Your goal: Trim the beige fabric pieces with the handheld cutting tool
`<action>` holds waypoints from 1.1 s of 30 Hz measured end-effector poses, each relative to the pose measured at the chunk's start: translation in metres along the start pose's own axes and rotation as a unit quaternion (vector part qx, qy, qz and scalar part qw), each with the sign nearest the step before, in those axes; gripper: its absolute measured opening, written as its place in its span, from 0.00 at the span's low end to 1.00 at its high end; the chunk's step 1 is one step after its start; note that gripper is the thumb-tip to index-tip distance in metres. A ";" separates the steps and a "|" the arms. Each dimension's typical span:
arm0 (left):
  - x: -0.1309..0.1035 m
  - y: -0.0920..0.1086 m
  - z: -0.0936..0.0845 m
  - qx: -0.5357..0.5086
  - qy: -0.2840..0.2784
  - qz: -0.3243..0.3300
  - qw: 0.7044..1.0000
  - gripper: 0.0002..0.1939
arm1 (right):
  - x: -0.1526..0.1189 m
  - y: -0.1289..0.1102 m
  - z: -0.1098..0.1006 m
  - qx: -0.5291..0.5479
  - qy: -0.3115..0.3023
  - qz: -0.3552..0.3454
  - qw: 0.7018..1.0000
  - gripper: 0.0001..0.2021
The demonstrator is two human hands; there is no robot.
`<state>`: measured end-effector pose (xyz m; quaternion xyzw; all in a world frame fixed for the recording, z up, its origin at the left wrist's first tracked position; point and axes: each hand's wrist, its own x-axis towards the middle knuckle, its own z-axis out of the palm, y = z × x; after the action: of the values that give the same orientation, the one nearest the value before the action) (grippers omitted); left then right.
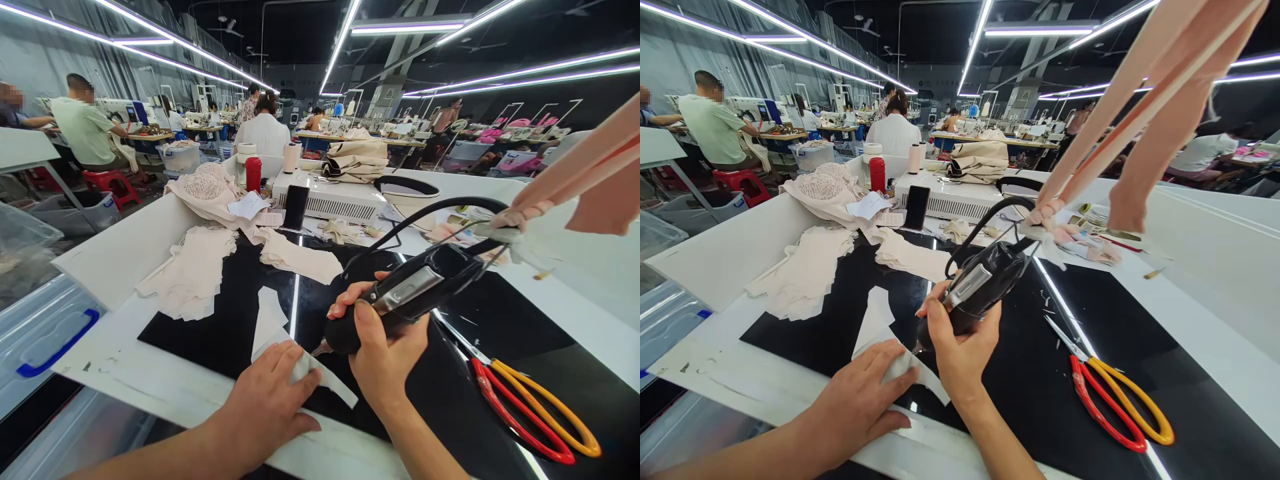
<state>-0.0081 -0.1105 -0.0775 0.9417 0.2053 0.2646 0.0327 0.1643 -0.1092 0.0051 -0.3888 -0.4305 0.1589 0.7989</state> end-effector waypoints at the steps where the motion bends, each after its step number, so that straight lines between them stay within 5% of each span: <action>1: 0.000 0.000 0.000 -0.002 0.002 -0.002 1.000 0.40 | 0.000 0.001 0.001 0.002 -0.003 0.001 1.000 0.17; 14: 0.001 -0.001 0.003 -0.015 0.017 -0.003 1.000 0.41 | 0.002 0.007 0.006 0.017 -0.011 -0.010 1.000 0.16; 21: 0.003 -0.001 -0.008 -0.029 -0.009 -0.005 1.000 0.29 | 0.004 0.009 0.006 0.006 -0.017 0.000 1.000 0.15; 23: 0.005 -0.007 -0.015 -0.061 -0.044 -0.009 0.997 0.19 | 0.006 0.008 0.004 0.006 -0.018 -0.001 1.000 0.16; 28: 0.011 -0.037 -0.026 -0.057 -0.090 0.059 0.993 0.25 | 0.009 0.004 -0.003 -0.003 -0.007 0.003 1.000 0.16; 33: 0.021 -0.048 -0.024 0.033 -0.086 0.071 0.993 0.19 | 0.010 -0.005 -0.015 -0.014 -0.001 0.009 1.000 0.19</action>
<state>-0.0223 -0.0595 -0.0549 0.9737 0.1434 0.1773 0.0004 0.1815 -0.1140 0.0095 -0.4041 -0.4300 0.1607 0.7912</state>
